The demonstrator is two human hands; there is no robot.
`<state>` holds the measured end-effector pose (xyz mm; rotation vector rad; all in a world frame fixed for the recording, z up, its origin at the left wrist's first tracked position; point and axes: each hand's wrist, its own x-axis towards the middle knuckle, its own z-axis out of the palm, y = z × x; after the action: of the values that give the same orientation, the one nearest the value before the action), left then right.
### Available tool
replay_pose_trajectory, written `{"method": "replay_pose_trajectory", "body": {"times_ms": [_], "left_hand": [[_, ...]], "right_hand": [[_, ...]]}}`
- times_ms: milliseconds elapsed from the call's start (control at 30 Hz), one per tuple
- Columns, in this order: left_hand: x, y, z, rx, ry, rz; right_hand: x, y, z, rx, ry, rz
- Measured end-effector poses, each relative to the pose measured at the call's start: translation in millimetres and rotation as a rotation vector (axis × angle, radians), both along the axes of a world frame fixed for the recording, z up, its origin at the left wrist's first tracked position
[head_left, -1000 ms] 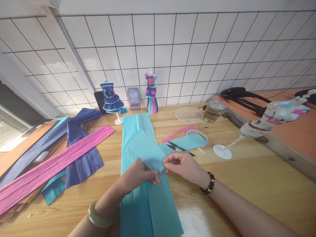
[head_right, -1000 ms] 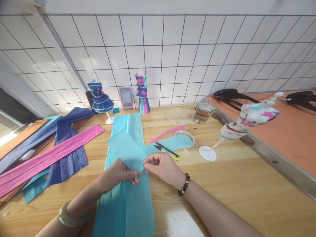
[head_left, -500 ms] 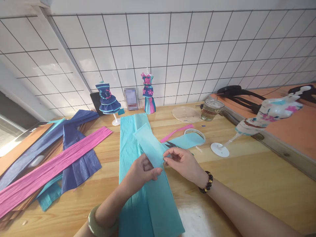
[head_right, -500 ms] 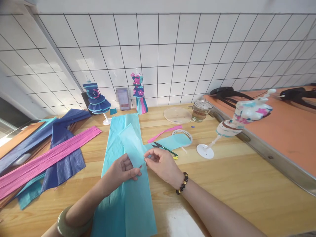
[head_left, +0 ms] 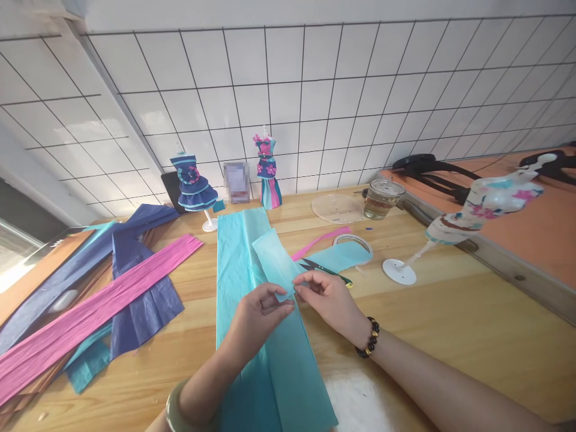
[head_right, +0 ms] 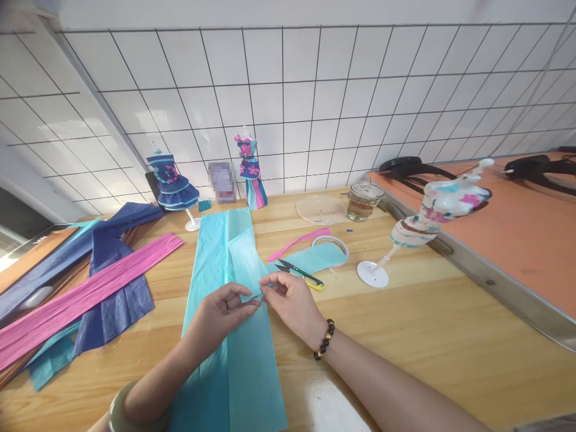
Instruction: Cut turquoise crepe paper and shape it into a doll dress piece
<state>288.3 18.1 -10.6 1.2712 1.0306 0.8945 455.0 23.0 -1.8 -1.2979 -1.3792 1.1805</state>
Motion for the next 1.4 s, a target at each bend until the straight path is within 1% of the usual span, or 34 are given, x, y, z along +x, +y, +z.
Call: {"method": "replay_pose_trajectory", "body": {"times_ms": [100,233,333,433,700,900,1133,1400], "left_hand": [[1,1,1.7,0.007,0.057,0.051],[3,1,11.0,-0.026,0.052,0.075],[2,1,14.1,-0.039,0.065,0.082],[1,2,13.0,-0.046,0.076,0.089],[0,4,10.2,-0.087,0.045,0.159],[-1,5,7.5,-0.077,0.032,0.194],[-2,6,7.6,-0.074,0.012,0.216],[-1,7,8.3,-0.086,0.0,0.208]], "right_hand": [[-1,0,0.0,-0.016,0.023,0.015],[-1,-1,1.2,-0.018,0.023,0.006],[-1,-1,1.8,-0.017,0.033,0.003],[0,-1,0.9,-0.02,0.056,-0.001],[-1,1,-3.7,-0.022,0.116,0.0],[-2,1,-3.3,-0.051,0.166,0.007],[-2,1,-0.9,-0.082,0.156,0.022],[0,2,-2.5,-0.097,0.165,0.032]]}}
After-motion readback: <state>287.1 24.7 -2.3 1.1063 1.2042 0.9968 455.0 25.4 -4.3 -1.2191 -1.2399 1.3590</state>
